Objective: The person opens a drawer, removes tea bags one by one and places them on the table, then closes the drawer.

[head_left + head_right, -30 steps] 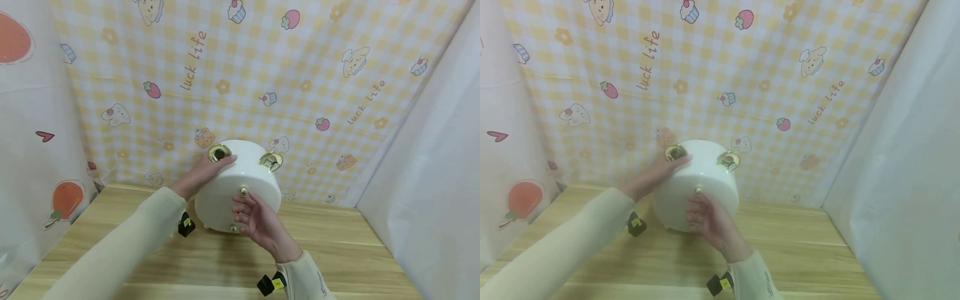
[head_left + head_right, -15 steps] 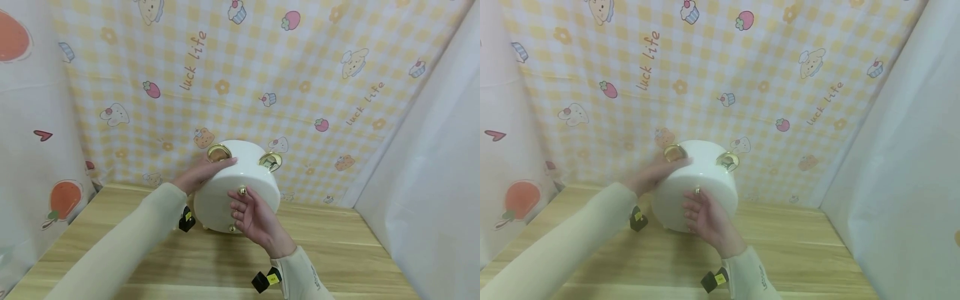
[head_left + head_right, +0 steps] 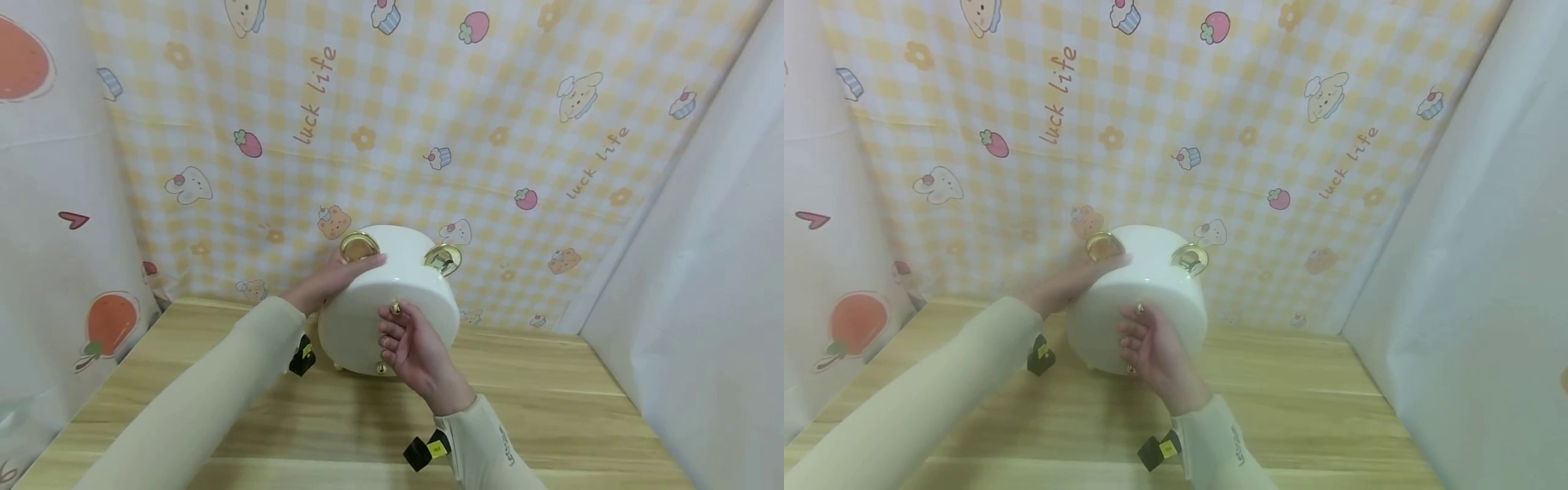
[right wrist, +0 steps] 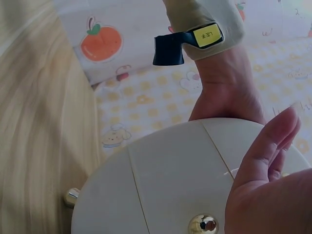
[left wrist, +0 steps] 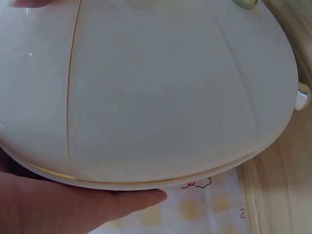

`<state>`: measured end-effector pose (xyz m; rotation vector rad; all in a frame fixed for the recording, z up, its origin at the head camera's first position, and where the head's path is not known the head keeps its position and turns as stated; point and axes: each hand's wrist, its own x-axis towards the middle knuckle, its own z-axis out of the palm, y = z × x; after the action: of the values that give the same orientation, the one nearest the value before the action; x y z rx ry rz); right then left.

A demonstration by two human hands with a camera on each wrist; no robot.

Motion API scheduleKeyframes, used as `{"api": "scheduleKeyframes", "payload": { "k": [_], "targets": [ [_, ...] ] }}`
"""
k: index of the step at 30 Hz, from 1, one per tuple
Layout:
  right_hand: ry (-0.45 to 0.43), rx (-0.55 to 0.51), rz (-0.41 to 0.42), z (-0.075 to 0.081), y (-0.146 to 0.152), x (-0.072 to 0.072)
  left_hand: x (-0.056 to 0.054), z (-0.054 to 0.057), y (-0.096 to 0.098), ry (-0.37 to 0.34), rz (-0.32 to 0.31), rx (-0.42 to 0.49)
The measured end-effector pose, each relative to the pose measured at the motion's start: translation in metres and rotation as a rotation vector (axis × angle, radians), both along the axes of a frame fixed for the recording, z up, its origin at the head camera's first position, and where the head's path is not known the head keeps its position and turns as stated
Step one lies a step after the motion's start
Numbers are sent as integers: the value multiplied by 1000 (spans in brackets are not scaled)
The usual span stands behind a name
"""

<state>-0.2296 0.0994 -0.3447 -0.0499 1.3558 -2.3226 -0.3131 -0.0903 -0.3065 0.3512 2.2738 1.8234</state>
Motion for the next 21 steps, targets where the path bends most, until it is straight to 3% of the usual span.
{"api": "scheduleKeyframes", "payload": {
  "k": [10, 21],
  "targets": [
    [31, 31, -31, -1, -1, 5, 4, 4, 0, -2, 1, -57],
    [50, 32, -38, -3, -1, 18, 1, 1, -4, -9, -8, -129]
  ]
}}
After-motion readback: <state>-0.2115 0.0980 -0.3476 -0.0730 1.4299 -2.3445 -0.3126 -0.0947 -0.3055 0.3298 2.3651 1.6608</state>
